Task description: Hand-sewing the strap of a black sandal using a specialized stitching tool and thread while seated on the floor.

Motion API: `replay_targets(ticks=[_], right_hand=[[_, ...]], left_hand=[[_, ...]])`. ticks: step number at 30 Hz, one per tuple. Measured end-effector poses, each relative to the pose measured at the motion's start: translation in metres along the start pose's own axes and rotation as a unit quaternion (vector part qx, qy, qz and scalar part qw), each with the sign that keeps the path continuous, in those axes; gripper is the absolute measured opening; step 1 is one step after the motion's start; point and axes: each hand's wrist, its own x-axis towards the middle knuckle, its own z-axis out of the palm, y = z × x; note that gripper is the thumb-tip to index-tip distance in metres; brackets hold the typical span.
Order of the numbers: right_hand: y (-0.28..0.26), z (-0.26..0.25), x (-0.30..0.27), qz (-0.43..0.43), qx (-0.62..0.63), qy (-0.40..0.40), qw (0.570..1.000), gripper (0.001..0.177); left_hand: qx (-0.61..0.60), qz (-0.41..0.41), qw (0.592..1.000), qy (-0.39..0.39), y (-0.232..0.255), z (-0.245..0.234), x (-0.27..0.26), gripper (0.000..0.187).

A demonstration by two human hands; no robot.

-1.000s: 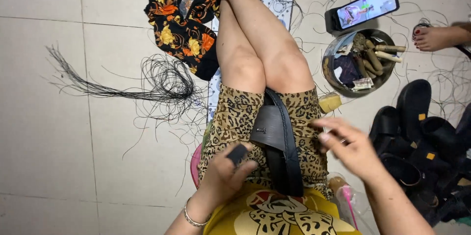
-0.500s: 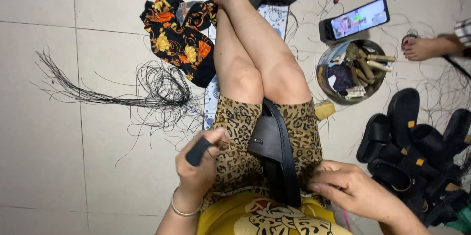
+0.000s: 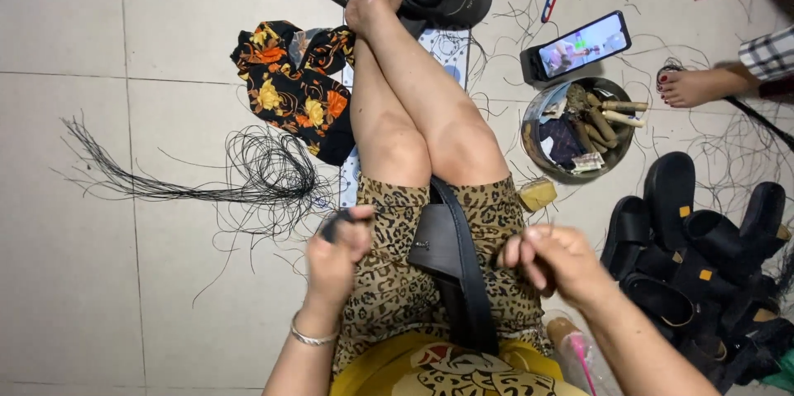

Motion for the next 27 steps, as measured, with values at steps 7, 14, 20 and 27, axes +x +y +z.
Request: replay_targets(ticks=[7, 14, 20, 27], right_hand=[[-0.079, 0.08, -0.009, -0.165, -0.276, -0.121, 0.939, 0.006], [-0.077, 0.051, -0.006, 0.213, -0.533, 0.021, 0.819, 0.056], [-0.001, 0.068, -0.018, 0.126, -0.601, -0.099, 0.783, 0.083], [0.01, 0.072, -0.038, 0.103, -0.435, 0.103, 0.888, 0.082]], left_hand=[[0.36, 0.067, 0.85, -0.379, 0.029, 0.057, -0.057, 0.039], [-0.164, 0.007, 0.983, 0.087, 0.0, -0.284, -0.019, 0.031], [0.691, -0.074, 0.626, 0.355, -0.034, -0.32, -0.055, 0.042], [0.627, 0.222, 0.719, 0.201, -0.01, -0.118, -0.037, 0.038]])
